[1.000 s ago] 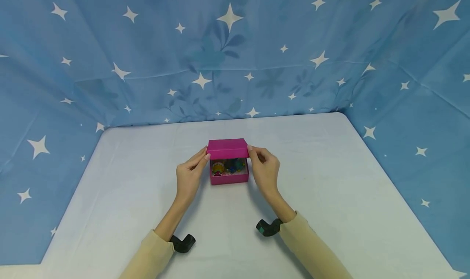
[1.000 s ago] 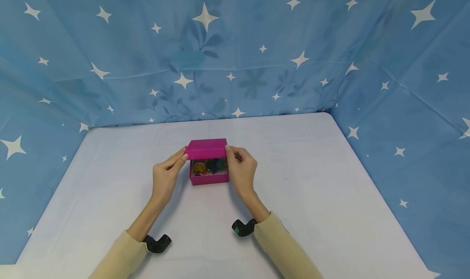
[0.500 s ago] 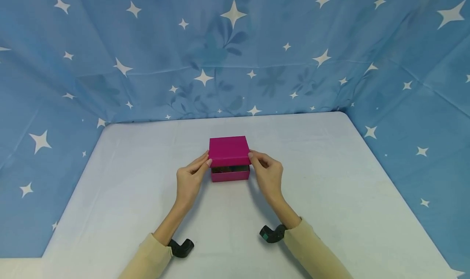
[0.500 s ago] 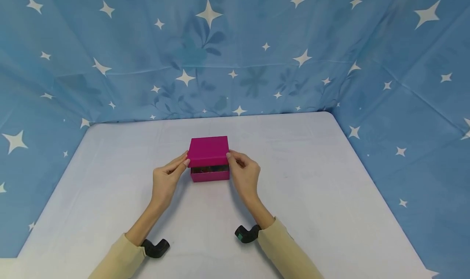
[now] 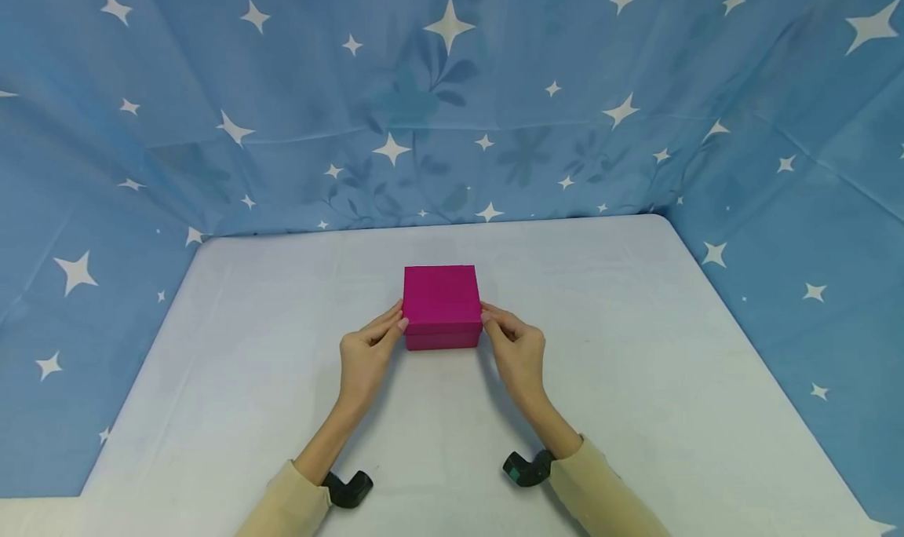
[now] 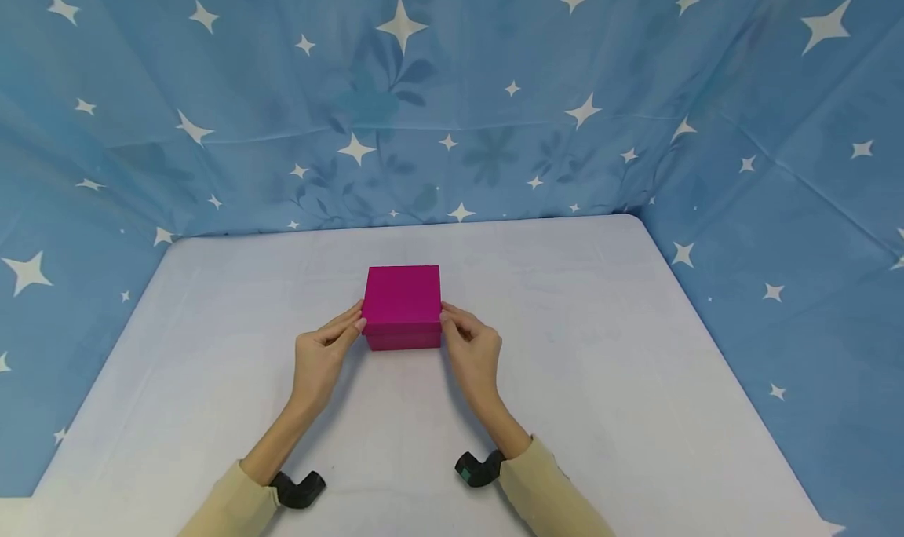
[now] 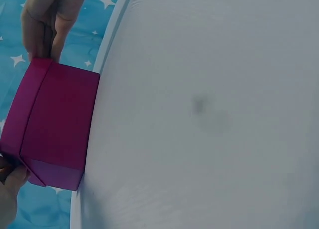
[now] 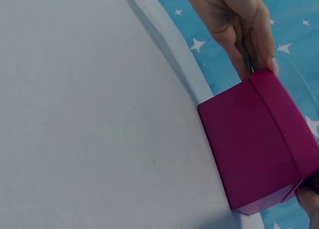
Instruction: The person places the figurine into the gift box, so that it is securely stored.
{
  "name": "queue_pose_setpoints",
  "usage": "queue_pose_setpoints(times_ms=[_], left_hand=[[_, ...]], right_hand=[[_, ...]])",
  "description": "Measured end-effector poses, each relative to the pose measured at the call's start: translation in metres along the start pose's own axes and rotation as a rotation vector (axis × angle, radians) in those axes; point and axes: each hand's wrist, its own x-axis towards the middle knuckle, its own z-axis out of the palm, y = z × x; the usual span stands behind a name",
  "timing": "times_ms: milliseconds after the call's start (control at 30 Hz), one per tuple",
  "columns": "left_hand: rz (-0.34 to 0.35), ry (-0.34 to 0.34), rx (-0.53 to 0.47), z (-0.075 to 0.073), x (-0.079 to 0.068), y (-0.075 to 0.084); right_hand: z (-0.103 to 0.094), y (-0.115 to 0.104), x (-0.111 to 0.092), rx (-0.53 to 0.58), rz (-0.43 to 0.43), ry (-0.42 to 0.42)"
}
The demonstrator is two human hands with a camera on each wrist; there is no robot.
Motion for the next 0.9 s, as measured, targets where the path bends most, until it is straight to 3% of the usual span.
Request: queue_pose_setpoints(times_ms=[300,433,633,900], left_hand=[[0.011,-0.016,0.007,-0.001,-0.008,-0.002],[0.003,-0.01,0.032,0.0,-0.008,-0.002],[0.006,-0.005,0.081,0.002,-0.009,-0.004],[0.077,-0.009,0.169,0.002,-0.008,0.001]], right_hand=[[-0.002,0.024,-0.001,0.026,0.018,-0.021],[0.0,0.012,-0.001,-0.038,0.046,-0.023],[-0.001,0.028,0.002,-0.079,0.033,-0.036],[-0.007,0.024,0.007,-0.19,-0.02,-0.101]])
